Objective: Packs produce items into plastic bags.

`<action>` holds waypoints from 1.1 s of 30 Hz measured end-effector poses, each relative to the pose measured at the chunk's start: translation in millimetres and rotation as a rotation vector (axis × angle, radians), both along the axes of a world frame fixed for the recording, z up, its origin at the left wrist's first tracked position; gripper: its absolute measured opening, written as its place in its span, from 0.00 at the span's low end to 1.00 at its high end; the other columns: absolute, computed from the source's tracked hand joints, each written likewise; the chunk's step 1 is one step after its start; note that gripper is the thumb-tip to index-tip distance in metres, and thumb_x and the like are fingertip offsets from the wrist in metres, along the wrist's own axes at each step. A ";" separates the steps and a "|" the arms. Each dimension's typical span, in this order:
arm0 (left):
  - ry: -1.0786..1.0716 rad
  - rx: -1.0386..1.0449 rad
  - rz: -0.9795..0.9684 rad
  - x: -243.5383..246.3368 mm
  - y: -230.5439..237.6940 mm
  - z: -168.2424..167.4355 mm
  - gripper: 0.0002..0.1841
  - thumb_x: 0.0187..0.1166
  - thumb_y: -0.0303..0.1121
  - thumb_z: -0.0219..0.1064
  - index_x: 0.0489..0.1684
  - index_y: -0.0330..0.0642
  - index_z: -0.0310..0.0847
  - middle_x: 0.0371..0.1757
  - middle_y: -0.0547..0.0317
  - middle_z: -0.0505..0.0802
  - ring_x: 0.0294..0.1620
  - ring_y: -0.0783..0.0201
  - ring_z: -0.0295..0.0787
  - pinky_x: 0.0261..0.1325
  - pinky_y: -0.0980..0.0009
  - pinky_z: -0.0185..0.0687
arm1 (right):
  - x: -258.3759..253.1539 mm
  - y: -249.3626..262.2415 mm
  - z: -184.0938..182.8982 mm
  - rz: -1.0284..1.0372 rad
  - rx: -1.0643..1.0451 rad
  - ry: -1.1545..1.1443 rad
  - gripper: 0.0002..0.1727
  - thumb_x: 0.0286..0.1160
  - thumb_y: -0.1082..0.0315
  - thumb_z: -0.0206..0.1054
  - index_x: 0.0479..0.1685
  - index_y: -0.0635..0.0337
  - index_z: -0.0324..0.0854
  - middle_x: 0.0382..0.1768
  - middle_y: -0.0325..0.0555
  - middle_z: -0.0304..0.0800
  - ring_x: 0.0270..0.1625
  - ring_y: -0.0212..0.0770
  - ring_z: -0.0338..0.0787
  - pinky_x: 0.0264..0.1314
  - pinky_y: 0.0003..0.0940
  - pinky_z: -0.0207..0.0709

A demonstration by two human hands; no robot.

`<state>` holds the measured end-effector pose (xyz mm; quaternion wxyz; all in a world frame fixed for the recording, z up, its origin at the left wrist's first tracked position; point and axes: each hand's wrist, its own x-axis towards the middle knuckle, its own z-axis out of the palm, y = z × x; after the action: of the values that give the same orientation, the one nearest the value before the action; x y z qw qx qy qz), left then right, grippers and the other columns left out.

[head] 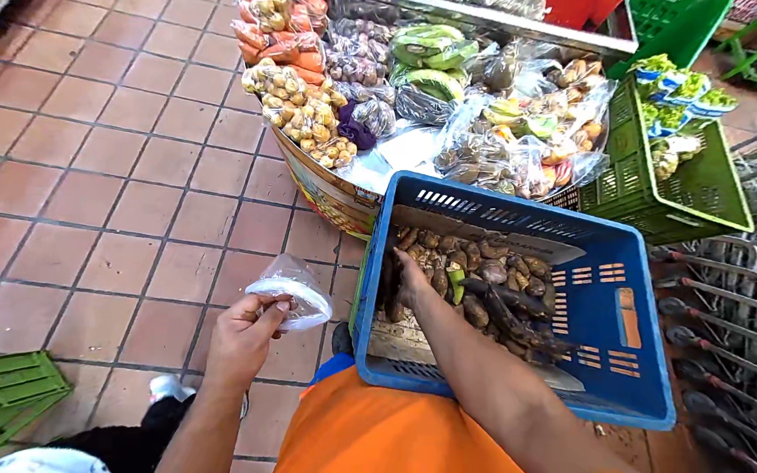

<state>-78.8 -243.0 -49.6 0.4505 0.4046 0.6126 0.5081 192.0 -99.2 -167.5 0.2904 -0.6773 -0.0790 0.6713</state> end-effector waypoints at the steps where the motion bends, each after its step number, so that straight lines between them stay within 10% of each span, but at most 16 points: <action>1: -0.009 -0.002 -0.001 1.6 -0.8 -0.1 0.09 0.76 0.29 0.65 0.47 0.43 0.90 0.42 0.54 0.96 0.30 0.64 0.91 0.29 0.71 0.87 | 2.4 1.1 -4.3 -0.012 0.000 -0.002 0.41 0.70 0.32 0.67 0.72 0.56 0.77 0.69 0.54 0.82 0.70 0.52 0.82 0.70 0.60 0.75; 11: -0.020 0.038 0.006 17.6 3.6 6.8 0.09 0.77 0.27 0.64 0.47 0.42 0.90 0.43 0.55 0.96 0.29 0.64 0.90 0.29 0.70 0.87 | 5.0 -2.5 -4.1 -0.091 0.129 0.057 0.36 0.75 0.36 0.67 0.69 0.56 0.80 0.63 0.50 0.87 0.63 0.48 0.86 0.65 0.54 0.79; 20: -0.017 0.025 0.030 25.9 -6.0 5.6 0.09 0.76 0.28 0.65 0.46 0.42 0.90 0.41 0.52 0.95 0.28 0.62 0.90 0.28 0.70 0.87 | -3.8 9.1 -8.0 0.128 0.077 -0.098 0.54 0.65 0.36 0.75 0.93 0.41 0.53 0.77 0.56 0.77 0.75 0.58 0.80 0.69 0.66 0.77; 27: 0.009 0.038 0.071 27.2 -5.7 18.4 0.09 0.76 0.26 0.65 0.45 0.43 0.90 0.40 0.53 0.96 0.28 0.63 0.90 0.28 0.71 0.87 | 25.2 -4.6 -5.2 -0.032 0.134 0.330 0.24 0.76 0.46 0.66 0.64 0.51 0.79 0.49 0.51 0.90 0.47 0.48 0.91 0.47 0.52 0.86; 33: 0.031 0.083 0.156 30.6 1.4 38.3 0.10 0.80 0.26 0.63 0.48 0.43 0.90 0.42 0.55 0.96 0.27 0.64 0.89 0.27 0.70 0.87 | 70.6 -35.3 36.4 -0.063 0.326 0.439 0.22 0.83 0.48 0.57 0.64 0.53 0.79 0.48 0.54 0.92 0.46 0.49 0.94 0.46 0.52 0.89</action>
<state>-48.2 -241.6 -11.3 0.3830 0.3817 0.6275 0.5603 262.6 -134.5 -131.1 0.4265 -0.4621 -0.0999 0.7711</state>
